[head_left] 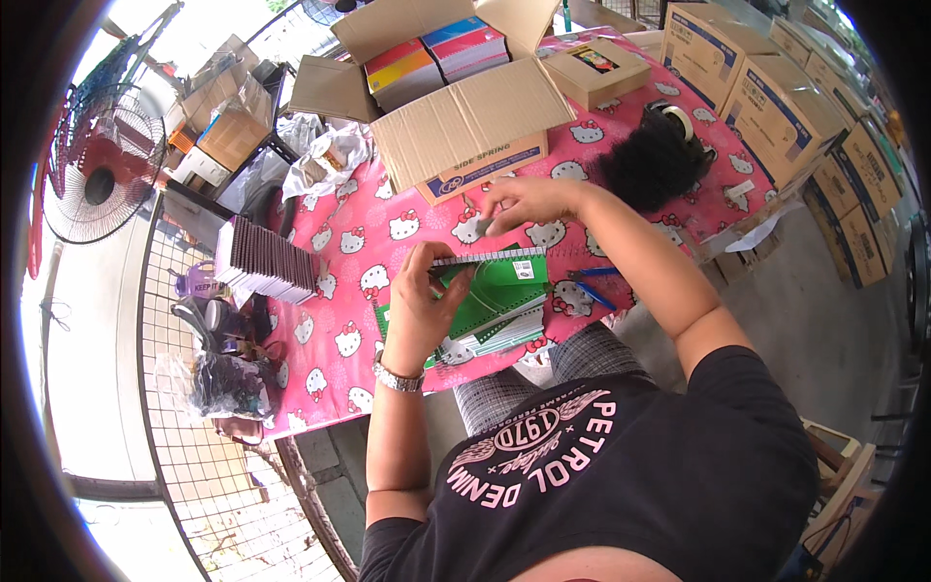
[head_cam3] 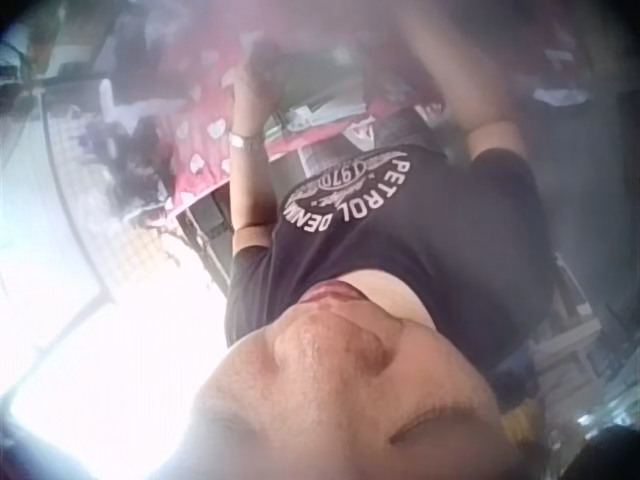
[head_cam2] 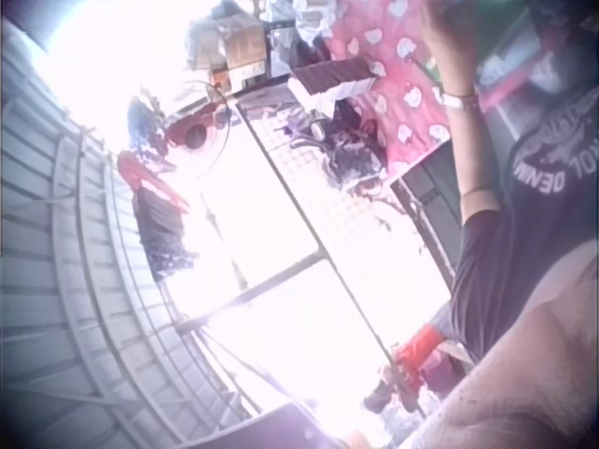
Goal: The person binds green notebooks by threading a plastic coil through the pre-punched holes of each notebook and then using a pair of pliers to clip and secure the ends of the coil.
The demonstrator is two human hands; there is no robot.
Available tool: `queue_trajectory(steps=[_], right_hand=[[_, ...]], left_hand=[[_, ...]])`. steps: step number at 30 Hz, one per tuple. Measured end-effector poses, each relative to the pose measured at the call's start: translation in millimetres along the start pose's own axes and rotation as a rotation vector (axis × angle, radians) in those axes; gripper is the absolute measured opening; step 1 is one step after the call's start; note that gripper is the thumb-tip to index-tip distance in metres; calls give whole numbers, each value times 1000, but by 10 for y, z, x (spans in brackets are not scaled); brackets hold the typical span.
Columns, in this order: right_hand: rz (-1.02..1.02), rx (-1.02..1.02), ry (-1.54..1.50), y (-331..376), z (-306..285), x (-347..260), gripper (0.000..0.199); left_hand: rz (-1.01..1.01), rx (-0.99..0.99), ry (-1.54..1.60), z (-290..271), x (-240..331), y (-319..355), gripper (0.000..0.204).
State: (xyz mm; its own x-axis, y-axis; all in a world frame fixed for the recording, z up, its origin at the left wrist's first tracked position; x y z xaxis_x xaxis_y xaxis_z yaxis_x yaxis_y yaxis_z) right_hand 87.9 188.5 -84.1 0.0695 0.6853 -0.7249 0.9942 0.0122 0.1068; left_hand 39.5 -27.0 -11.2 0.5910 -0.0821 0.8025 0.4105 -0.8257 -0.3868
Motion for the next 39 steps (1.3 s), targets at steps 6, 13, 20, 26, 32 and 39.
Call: queue_trajectory(steps=[6,13,20,26,32,39], right_hand=[[348,521,541,357,801,1652,50],[-151,1396,386,1122,-53,-815,49],[-270,878,665,592,330,-1145,48],[-333,842,592,453,250,-1130,18],[-235,1106,404,696,395,-1402,15],[-120,1091,-4,492,499,-1502,12]], left_hand=[[-116,164,165,-18,-15,60,14],[-104,360,95,24,-200,265,21],[-140,351,198,38,-280,259,25],[-110,389,415,74,-238,312,20],[176,516,199,56,-149,321,25],[435,568,-506,-76,178,359,27]])
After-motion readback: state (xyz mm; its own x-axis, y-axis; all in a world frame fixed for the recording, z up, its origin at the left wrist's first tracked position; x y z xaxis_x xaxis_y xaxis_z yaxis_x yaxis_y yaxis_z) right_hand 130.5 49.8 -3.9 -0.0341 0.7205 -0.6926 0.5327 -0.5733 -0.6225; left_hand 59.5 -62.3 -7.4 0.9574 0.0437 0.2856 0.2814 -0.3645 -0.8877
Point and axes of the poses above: each hand's wrist, its own y-axis away from the middle knuckle, its own z-axis out of the palm, x = y × z, the point moved 5 cm from there along -y, towards the middle knuckle, and after that the axes turned 12 degrees about y, right-handed, at the moved point
